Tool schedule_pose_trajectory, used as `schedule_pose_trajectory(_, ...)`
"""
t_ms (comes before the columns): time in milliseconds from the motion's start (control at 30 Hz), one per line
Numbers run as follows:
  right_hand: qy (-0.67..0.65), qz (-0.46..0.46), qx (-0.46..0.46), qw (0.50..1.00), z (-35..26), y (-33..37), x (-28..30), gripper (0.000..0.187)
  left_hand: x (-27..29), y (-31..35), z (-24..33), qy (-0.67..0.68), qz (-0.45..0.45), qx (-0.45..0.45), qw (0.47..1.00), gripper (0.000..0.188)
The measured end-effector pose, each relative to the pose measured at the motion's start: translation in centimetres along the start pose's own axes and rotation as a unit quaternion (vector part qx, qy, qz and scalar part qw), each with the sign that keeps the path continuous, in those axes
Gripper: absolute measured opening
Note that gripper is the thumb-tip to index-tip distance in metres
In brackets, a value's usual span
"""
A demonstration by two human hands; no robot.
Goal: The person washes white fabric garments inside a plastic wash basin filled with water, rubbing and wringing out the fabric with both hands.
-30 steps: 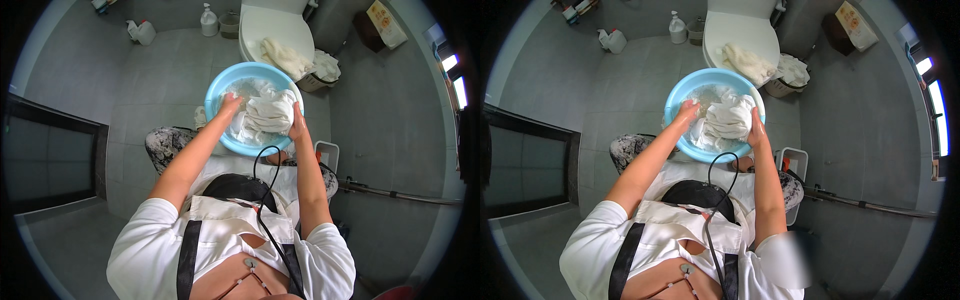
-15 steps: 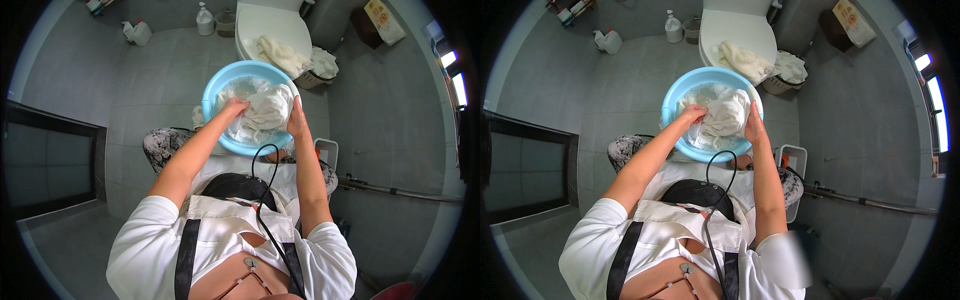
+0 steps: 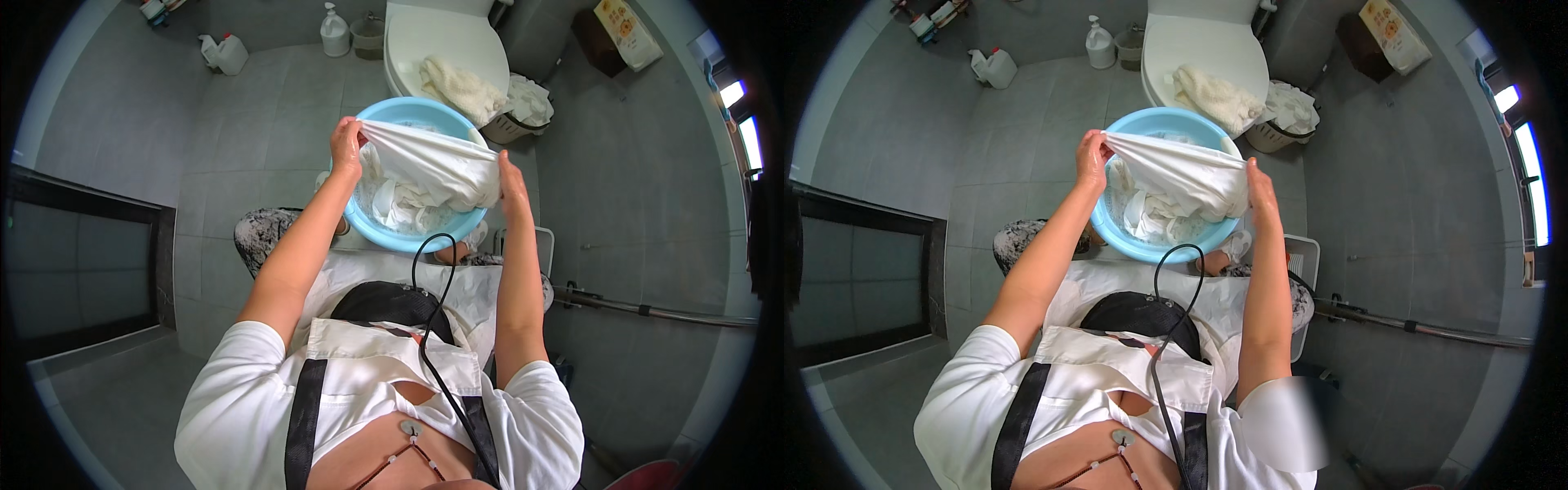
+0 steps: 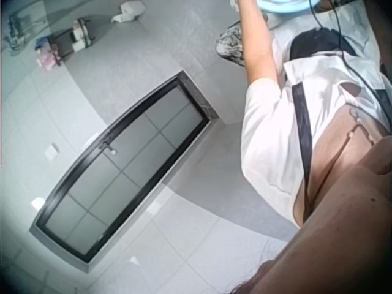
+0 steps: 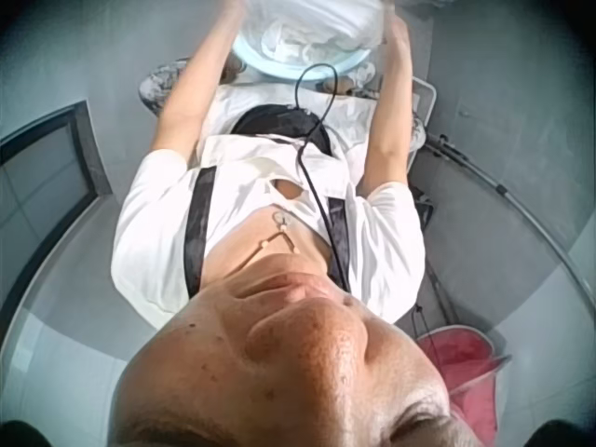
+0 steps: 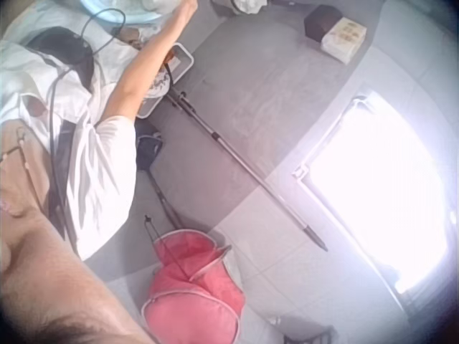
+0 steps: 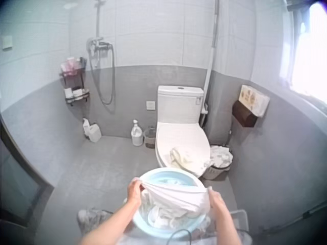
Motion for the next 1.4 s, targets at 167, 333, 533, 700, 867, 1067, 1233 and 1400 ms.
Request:
schedule_pose_trajectory(167,-0.131,-0.001,0.094,0.987,0.1,-1.2,0.8,0.038,-0.6,-0.3,1.0,-0.116,-0.022,-0.114,0.986,0.009)
schedule_pose_trajectory(333,-0.135,-0.024,0.167,0.976,0.1,-3.1,1.3,0.023,-0.9,-1.1,1.4,-0.196,-0.020,-0.171,0.965,0.011)
schedule_pose_trajectory(533,0.050,-0.076,0.334,0.938,1.8,-3.9,-2.7,0.019,0.3,-1.7,-1.8,-0.301,-0.157,-0.057,0.939,0.035)
schedule_pose_trajectory(700,0.386,-0.051,0.283,0.877,1.8,-1.3,-9.2,0.067,2.0,-2.0,-8.4,-0.612,-0.261,-0.101,0.740,0.070)
schedule_pose_trajectory(867,0.470,-0.034,0.328,0.819,5.4,-3.3,-10.9,0.088,0.3,0.0,-8.6,-0.776,-0.197,-0.131,0.584,0.049)
schedule_pose_trajectory(1067,0.590,-0.047,0.288,0.753,7.7,-4.2,-11.8,0.054,1.4,0.0,-10.7,-0.796,-0.164,-0.122,0.569,0.027)
schedule_pose_trajectory(1233,0.597,-0.165,0.206,0.758,10.8,-7.3,-11.4,0.042,1.2,0.3,-11.1,-0.836,-0.220,-0.019,0.502,0.031)
schedule_pose_trajectory(1400,0.570,-0.094,0.105,0.810,13.1,-9.2,-11.4,0.045,1.2,-1.2,-11.3,-0.829,-0.289,-0.038,0.478,0.033)
Point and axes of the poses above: each hand's wrist, its own y-axis away from the middle knuckle, its own x-axis out of the back of the hand, z = x × y, the point moved 1 cm from there along -y, towards the middle knuckle, and after that the axes turned 6 degrees about -y, right-handed, at the moved point
